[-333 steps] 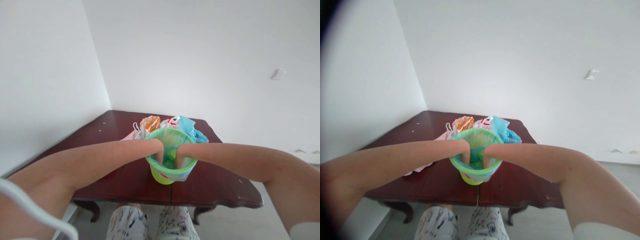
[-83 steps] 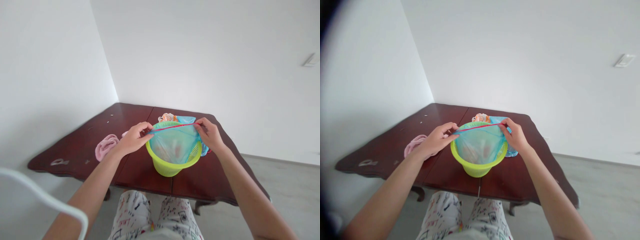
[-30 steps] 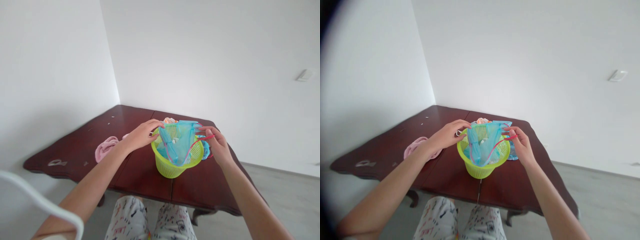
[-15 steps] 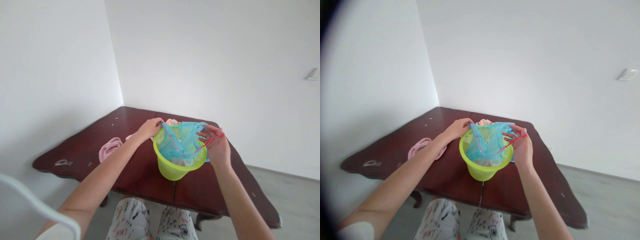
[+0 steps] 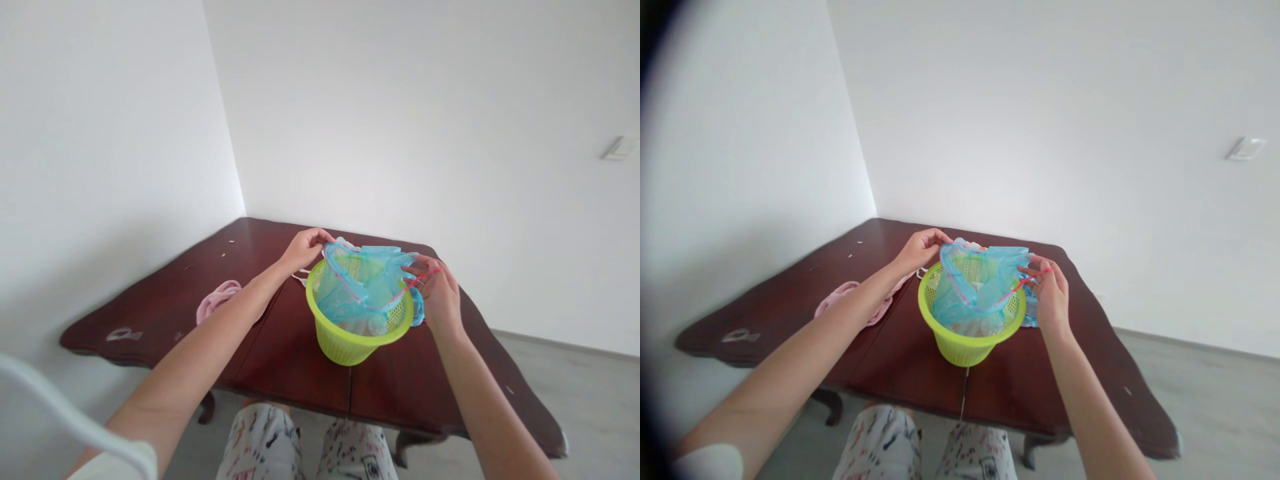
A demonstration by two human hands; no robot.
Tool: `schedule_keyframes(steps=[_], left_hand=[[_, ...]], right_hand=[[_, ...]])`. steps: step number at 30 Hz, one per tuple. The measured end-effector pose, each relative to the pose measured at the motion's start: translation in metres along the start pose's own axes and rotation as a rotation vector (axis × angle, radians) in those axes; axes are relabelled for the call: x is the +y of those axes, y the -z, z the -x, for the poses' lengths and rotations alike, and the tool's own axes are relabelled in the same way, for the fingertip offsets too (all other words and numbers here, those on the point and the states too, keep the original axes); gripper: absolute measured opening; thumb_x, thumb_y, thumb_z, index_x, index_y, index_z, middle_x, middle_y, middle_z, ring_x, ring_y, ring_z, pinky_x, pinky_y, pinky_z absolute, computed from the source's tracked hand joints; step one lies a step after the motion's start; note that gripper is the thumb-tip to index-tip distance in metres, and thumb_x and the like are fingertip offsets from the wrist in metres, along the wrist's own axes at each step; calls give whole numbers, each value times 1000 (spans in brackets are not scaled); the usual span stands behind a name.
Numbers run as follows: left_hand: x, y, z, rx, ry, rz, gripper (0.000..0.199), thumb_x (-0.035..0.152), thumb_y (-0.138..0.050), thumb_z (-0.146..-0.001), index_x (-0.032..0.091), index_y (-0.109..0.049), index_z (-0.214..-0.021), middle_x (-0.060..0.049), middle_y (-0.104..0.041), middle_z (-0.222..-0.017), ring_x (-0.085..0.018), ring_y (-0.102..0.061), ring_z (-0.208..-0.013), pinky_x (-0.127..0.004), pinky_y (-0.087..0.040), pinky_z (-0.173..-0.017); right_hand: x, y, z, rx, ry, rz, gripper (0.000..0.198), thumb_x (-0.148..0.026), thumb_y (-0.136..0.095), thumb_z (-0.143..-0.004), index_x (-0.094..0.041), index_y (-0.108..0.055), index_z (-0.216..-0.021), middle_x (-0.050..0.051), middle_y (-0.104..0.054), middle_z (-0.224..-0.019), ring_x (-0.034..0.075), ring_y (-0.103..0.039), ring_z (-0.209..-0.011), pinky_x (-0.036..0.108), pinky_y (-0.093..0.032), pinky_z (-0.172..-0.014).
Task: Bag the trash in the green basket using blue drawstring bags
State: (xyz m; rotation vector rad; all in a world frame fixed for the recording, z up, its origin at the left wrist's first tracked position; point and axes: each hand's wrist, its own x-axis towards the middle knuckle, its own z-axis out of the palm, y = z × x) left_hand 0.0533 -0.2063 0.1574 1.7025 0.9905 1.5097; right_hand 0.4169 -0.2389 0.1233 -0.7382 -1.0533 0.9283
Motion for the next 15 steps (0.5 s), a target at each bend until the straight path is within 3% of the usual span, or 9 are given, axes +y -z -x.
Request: schedule_keyframes(steps=[5, 8, 12, 15], left_hand=[[16, -6, -12, 33, 34, 127, 15, 37, -66, -80, 22, -66, -80, -5, -71, -79, -20, -66, -76, -33, -56, -74], [28, -2, -7, -6, 65, 127, 23, 42, -77, -86, 22, -66, -84, 0, -62, -72, -16, -57, -67, -29, -46, -64], [42, 11, 9, -201, 106, -180, 43, 41, -102, -76, 22, -80, -107, 0, -74, -82, -18, -64, -71, -27, -46, -64], [59, 21, 20, -309, 72, -446, 31, 49, -96, -87, 23, -82, -98, -2, -77, -80, -19, -66, -71, -28, -45, -63]], right_hand=[[-13, -2, 15, -12, 103, -1, 18, -41, -80, -107, -25, -88, -111, 8, -89, -122, 23, -88, -101, 33, -69, -82], [-29, 1, 34, 12, 191, -5, 15, -38, -81, -107, -25, -89, -106, 7, -88, -117, 22, -86, -96, 33, -68, -82], [-46, 10, 56, 72, 262, 38, 28, -52, -80, -113, -27, -88, -102, 7, -87, -110, 23, -84, -86, 37, -68, -76], [-55, 17, 68, 68, 283, 25, 30, -57, -83, -112, -29, -89, -101, 6, -86, -101, 24, -82, -81, 41, -70, -75]])
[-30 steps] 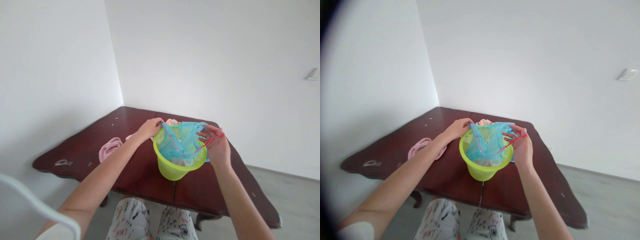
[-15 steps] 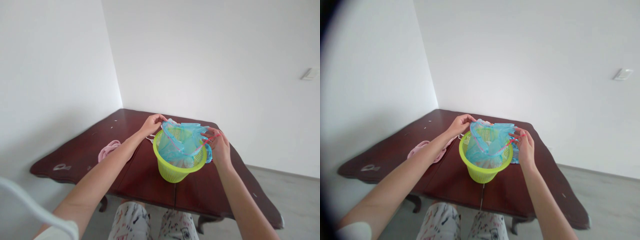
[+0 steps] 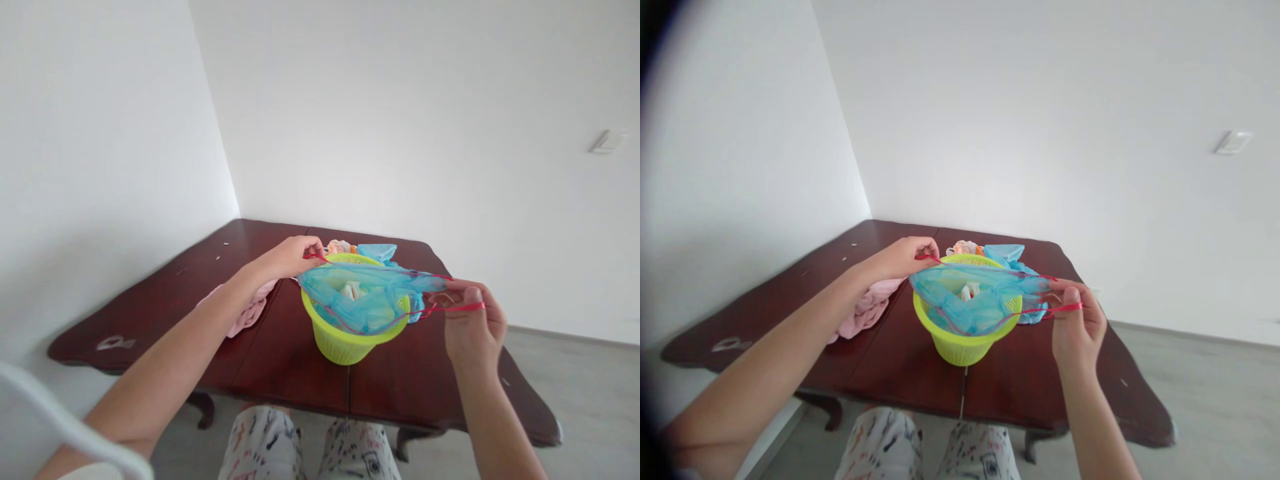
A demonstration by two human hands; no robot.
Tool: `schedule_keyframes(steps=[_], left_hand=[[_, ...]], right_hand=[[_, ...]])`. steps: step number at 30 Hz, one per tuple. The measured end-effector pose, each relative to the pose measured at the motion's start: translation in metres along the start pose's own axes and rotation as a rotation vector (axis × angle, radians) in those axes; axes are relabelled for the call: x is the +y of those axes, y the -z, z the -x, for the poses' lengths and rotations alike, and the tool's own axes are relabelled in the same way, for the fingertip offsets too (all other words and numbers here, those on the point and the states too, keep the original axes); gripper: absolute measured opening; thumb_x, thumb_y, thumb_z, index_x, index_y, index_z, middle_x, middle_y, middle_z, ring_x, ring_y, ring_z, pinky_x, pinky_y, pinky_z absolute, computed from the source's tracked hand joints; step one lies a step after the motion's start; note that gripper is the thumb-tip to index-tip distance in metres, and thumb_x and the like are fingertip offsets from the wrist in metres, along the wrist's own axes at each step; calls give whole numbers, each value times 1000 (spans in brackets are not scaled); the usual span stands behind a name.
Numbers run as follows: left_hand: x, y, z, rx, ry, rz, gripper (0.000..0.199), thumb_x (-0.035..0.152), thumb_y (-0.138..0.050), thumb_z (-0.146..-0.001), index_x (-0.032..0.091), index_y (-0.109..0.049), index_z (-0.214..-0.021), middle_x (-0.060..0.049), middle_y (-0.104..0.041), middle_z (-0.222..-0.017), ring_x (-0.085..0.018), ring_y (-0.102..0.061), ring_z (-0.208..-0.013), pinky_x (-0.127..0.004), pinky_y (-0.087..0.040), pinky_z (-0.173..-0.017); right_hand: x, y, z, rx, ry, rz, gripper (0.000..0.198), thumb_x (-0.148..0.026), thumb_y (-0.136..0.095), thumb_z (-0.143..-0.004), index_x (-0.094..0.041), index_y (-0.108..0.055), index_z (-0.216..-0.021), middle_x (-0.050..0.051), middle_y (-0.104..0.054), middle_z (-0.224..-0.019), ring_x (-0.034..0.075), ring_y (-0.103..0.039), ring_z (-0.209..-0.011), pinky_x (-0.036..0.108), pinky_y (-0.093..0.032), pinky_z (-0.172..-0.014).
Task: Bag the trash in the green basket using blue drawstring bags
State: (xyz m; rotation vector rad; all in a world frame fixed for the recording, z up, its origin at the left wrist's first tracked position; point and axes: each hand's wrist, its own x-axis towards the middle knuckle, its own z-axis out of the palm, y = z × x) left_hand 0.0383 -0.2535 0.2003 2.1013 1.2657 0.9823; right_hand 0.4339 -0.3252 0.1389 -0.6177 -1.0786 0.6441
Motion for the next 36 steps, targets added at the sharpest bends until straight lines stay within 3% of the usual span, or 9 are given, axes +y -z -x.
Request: schedule_keyframes(steps=[7, 13, 16, 19, 23, 26, 29, 33, 36], left_hand=[[47, 22, 14, 33, 54, 113, 38, 49, -69, -103, 21, -79, -81, -8, -82, -88, -23, -73, -80, -32, -56, -74], [76, 21, 19, 110, -43, 481, 43, 45, -79, -97, 23, -60, -65, -5, -67, -72, -22, -68, -76, -33, -58, -76], [77, 16, 20, -66, 59, 698, 62, 79, -76, -102, 21, -72, -80, -8, -74, -72, -26, -77, -71, -36, -63, -72], [74, 15, 20, -213, 156, 714, 95, 110, -55, -96, 19, -83, -104, -19, -89, -99, -35, -90, -86, -38, -68, -73], [73, 17, 19, -242, 146, 782, 106, 113, -59, -91, 25, -79, -147, -21, -90, -127, -38, -91, -103, -38, -73, -73], [74, 17, 21, -259, 117, 813, 95, 97, -72, -98, 31, -68, -166, -19, -88, -135, -38, -90, -110, -36, -73, -68], [78, 19, 27, -118, 46, 748, 62, 69, -84, -104, 28, -78, -150, -13, -89, -122, -30, -88, -100, -33, -73, -70], [94, 31, 42, 190, -90, 562, 28, 43, -95, -99, 20, -86, -111, -3, -80, -88, -16, -75, -75, -25, -68, -73], [110, 43, 52, 257, -113, 544, 26, 42, -90, -100, 19, -80, -93, 1, -70, -72, -13, -66, -64, -26, -65, -72]], right_hand=[[-26, 9, 3, -36, -166, -190, 38, -59, -96, -102, -37, -89, -131, 1, -77, -99, 16, -70, -76, 29, -68, -72], [-34, 2, -20, -104, -223, -314, 33, -57, -88, -109, -34, -79, -88, -1, -70, -84, 17, -67, -72, 30, -66, -68], [-36, -7, -30, -195, -249, -255, 35, -65, -74, -116, -39, -83, -95, 1, -80, -97, 24, -78, -90, 42, -74, -88], [-41, -16, -34, -238, -312, -227, 42, -66, -59, -119, -40, -88, -104, 5, -86, -110, 29, -82, -103, 52, -74, -97], [-54, -24, -35, -312, -395, -250, 50, -65, -51, -116, -37, -90, -131, 5, -78, -92, 25, -66, -67, 49, -68, -73], [-67, -24, -38, -374, -327, -202, 49, -62, -53, -117, -38, -86, -143, -3, -60, -72, 16, -34, -46, 41, -55, -56], [-80, -23, -45, -402, -241, -153, 37, -52, -62, -115, -38, -85, -141, -6, -65, -77, 11, -22, -42, 37, -45, -49], [-94, -28, -55, -293, -69, -101, 25, -36, -79, -106, -35, -85, -130, -1, -80, -99, 11, -47, -47, 34, -53, -50], [-103, -39, -60, -206, 79, 1, 21, -29, -86, -104, -34, -83, -124, 0, -80, -96, 14, -60, -52, 33, -57, -49]])
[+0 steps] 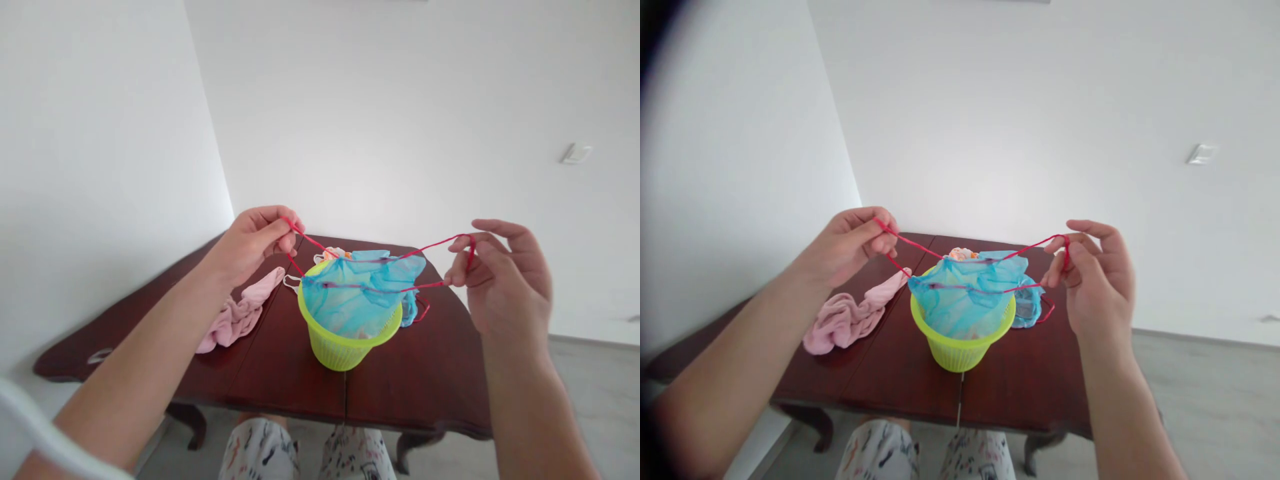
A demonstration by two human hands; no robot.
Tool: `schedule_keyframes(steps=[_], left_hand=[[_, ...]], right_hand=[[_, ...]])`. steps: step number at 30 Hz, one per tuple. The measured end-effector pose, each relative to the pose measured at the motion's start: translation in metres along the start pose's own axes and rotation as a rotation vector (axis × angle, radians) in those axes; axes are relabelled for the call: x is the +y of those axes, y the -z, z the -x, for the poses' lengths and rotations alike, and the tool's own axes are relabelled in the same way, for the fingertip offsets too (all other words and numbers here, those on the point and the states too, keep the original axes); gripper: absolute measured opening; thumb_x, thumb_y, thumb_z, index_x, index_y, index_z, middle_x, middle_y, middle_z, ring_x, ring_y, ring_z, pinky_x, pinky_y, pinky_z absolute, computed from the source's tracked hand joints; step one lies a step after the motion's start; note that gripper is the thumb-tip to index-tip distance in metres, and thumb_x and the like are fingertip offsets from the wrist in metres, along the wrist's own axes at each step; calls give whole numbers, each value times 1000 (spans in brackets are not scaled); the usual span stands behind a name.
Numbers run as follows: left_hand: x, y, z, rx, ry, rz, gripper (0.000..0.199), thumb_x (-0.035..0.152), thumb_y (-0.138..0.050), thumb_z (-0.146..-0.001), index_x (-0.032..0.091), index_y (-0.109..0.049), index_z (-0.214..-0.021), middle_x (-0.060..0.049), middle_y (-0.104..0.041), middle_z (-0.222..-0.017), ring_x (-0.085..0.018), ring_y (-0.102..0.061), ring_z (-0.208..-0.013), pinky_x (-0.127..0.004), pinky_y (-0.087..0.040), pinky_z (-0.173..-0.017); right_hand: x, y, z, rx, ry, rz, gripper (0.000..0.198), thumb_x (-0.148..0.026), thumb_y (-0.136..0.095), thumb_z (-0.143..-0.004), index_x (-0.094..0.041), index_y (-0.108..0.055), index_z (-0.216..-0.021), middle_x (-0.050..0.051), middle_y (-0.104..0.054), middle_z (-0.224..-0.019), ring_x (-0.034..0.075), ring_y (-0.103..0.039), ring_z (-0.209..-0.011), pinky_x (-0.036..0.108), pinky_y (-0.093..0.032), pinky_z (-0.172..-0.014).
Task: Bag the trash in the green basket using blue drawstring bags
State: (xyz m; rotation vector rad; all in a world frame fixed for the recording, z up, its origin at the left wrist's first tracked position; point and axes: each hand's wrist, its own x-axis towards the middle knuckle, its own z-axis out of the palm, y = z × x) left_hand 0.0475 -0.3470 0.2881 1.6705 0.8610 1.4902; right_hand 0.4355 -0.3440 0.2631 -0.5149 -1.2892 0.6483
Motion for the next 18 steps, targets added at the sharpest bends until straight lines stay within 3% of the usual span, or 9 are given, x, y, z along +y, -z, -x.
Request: schedule_keyframes(steps=[4, 7, 10, 12, 15, 18], left_hand=[[14, 1, 2, -38, 48, -51, 33, 38, -71, -103, 22, -63, -76, -3, -71, -69, -20, -72, -67, -34, -65, -73], [17, 0, 1, -52, 22, -114, 43, 37, -62, -101, 25, -49, -61, -10, -75, -81, -28, -79, -87, -42, -69, -87], [22, -9, -2, 0, -78, -38, 40, 34, -65, -100, 22, -60, -63, -15, -85, -118, -33, -77, -125, -45, -66, -113], [25, -20, -8, -30, -88, 103, 30, 35, -69, -101, 20, -70, -76, -15, -85, -138, -34, -75, -136, -47, -63, -122], [28, -41, -21, -122, -82, 265, 17, 36, -77, -103, 20, -75, -108, -12, -86, -128, -27, -83, -115, -45, -68, -111], [28, -58, -35, -209, -124, 162, 42, 37, -83, -104, 25, -65, -139, 5, -71, -91, -14, -67, -71, -35, -68, -84]], right_hand=[[-9, -14, -13, -47, 45, 63, 16, -29, -88, -106, -31, -82, -120, 0, -80, -94, 11, -52, -45, 30, -50, -41], [-10, -23, -22, -129, 22, 64, 17, -35, -89, -107, -30, -83, -122, 2, -85, -103, 8, -51, -45, 29, -55, -43], [-8, -35, -28, -175, 49, 141, 21, -37, -89, -106, -28, -82, -124, 3, -87, -112, 9, -58, -52, 30, -61, -50], [-5, -45, -31, -177, 99, 224, 20, -35, -88, -105, -28, -81, -123, 4, -87, -115, 11, -65, -60, 29, -62, -54], [-1, -61, -37, -206, 196, 351, 14, -30, -80, -108, -26, -80, -122, 6, -88, -112, 17, -77, -79, 30, -63, -63], [-4, -73, -45, -307, 330, 458, 16, -23, -69, -112, -26, -81, -123, 6, -88, -109, 22, -82, -96, 34, -65, -75]])
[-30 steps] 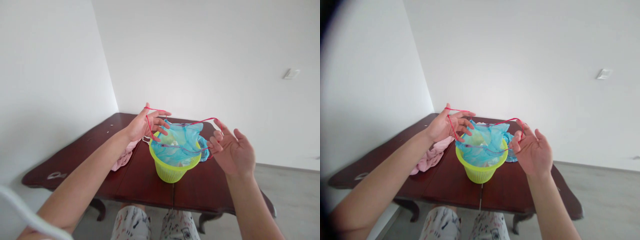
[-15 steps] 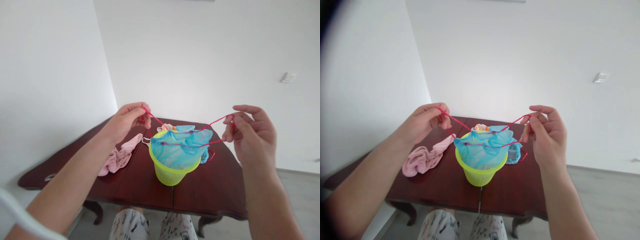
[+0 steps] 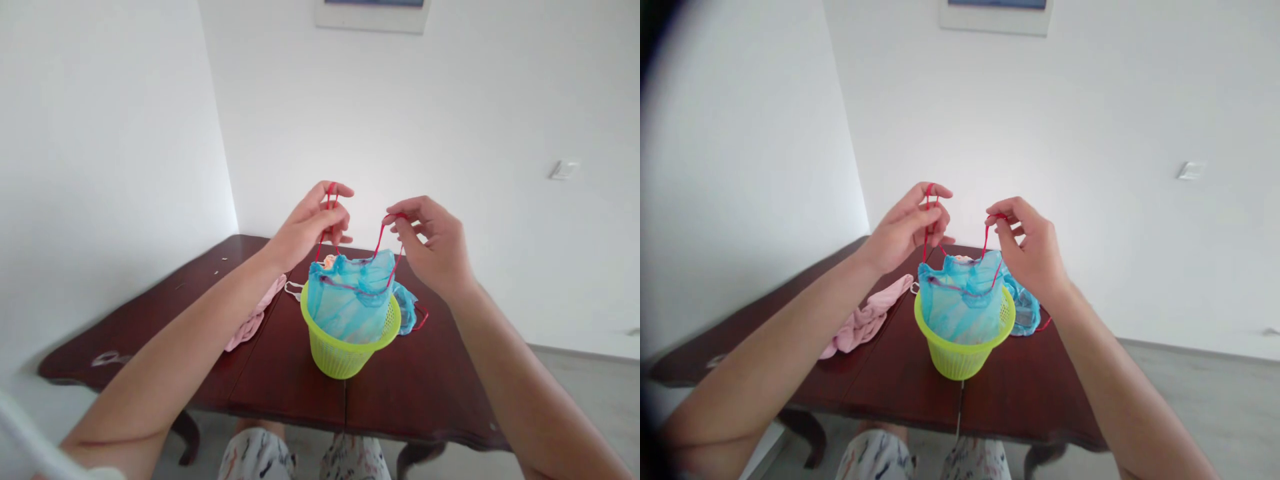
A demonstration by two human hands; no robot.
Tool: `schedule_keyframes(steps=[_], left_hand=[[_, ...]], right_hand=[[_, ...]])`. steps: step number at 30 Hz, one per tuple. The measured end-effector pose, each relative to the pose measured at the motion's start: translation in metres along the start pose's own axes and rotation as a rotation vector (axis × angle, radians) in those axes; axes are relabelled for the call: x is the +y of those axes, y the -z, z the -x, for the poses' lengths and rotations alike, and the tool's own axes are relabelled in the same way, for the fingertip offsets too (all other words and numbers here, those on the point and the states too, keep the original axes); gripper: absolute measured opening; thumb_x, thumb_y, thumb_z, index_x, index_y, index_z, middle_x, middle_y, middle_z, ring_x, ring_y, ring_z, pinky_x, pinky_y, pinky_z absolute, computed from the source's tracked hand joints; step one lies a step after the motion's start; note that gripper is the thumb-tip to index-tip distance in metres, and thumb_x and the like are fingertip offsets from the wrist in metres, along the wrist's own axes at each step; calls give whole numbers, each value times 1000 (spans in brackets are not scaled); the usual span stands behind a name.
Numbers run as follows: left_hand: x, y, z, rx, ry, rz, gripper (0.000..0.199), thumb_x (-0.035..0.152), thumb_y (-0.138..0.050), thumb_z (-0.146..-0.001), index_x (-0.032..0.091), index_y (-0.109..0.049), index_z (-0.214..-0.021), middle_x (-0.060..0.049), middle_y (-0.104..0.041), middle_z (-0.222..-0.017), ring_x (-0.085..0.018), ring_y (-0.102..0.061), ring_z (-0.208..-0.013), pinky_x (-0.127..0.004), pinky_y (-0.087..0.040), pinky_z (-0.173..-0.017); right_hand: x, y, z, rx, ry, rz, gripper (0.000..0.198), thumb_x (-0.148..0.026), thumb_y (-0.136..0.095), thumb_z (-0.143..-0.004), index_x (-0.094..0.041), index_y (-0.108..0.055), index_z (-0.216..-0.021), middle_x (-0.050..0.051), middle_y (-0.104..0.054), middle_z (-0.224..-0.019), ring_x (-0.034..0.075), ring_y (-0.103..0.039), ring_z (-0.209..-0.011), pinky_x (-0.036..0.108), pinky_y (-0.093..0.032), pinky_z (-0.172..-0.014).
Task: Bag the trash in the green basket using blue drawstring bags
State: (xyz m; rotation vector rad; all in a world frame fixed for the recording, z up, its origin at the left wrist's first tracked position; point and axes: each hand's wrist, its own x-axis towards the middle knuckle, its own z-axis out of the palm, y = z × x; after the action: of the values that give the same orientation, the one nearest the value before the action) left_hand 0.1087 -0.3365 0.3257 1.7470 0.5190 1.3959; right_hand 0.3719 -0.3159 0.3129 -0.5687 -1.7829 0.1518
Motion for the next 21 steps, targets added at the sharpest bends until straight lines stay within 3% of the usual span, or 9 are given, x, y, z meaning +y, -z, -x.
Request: schedule_keyframes(steps=[2, 4, 6, 9, 11, 13, 15, 17, 21], left_hand=[[-3, -7, -7, -142, 28, -191, 63, 41, -91, -100, 28, -56, -151, 11, -57, -80, -12, -54, -61, -28, -58, -67], [-5, -14, -11, -296, 60, -413, 71, 46, -102, -91, 26, -59, -144, 11, -53, -78, -13, -50, -62, -27, -45, -57], [-9, -23, -12, -376, 60, -573, 56, 52, -103, -89, 23, -68, -122, 7, -55, -79, -14, -50, -66, -29, -39, -58], [-15, -36, -9, -345, -20, -505, 41, 59, -78, -112, 20, -74, -103, -2, -66, -89, -17, -58, -79, -31, -47, -69], [-17, -40, -6, -324, -19, -344, 53, 63, -58, -122, 18, -77, -102, -5, -70, -94, -17, -59, -81, -30, -49, -72], [-18, -38, -3, -329, 57, -223, 65, 72, -50, -124, 18, -78, -102, -1, -61, -81, -14, -48, -68, -27, -41, -62], [-20, -33, -1, -333, 139, -137, 71, 81, -50, -121, 18, -75, -100, 6, -42, -66, -11, -31, -55, -26, -27, -52], [-23, -29, 1, -323, 183, -90, 71, 86, -53, -118, 20, -69, -95, 10, -30, -60, -10, -23, -49, -26, -20, -47], [-32, -25, 1, -238, 188, -99, 62, 82, -55, -119, 23, -60, -98, 11, -37, -54, -9, -27, -45, -21, -23, -45]], right_hand=[[-7, 0, -8, -85, 126, 46, 20, -20, -65, -112, -26, -81, -123, 6, -87, -111, 24, -83, -103, 39, -67, -86], [-19, 1, -16, -169, 253, 87, 21, -18, -65, -113, -27, -81, -122, 7, -87, -112, 26, -82, -105, 44, -67, -94], [-32, 4, -22, -241, 357, 129, 20, -18, -64, -114, -27, -82, -119, 7, -87, -111, 27, -80, -104, 46, -65, -97], [-46, 7, -26, -330, 432, 127, 20, -22, -63, -118, -27, -82, -124, 8, -87, -116, 29, -79, -109, 48, -63, -102], [-46, 8, -25, -303, 391, 80, 23, -28, -61, -121, -27, -80, -134, 10, -85, -127, 29, -79, -116, 49, -63, -106], [-39, 7, -19, -209, 306, 46, 24, -35, -61, -123, -26, -76, -139, 11, -82, -133, 28, -78, -116, 47, -63, -104], [-26, 5, -12, -207, 216, 37, 19, -40, -63, -123, -25, -75, -129, 9, -82, -122, 25, -78, -106, 42, -62, -96], [-15, 0, -3, -293, 142, 64, 22, -41, -64, -123, -25, -72, -111, 5, -80, -102, 21, -74, -90, 38, -57, -85], [-3, -8, 10, -251, 145, 275, 35, -36, -63, -121, -25, -60, -87, -1, -63, -74, 17, -55, -68, 37, -38, -71]])
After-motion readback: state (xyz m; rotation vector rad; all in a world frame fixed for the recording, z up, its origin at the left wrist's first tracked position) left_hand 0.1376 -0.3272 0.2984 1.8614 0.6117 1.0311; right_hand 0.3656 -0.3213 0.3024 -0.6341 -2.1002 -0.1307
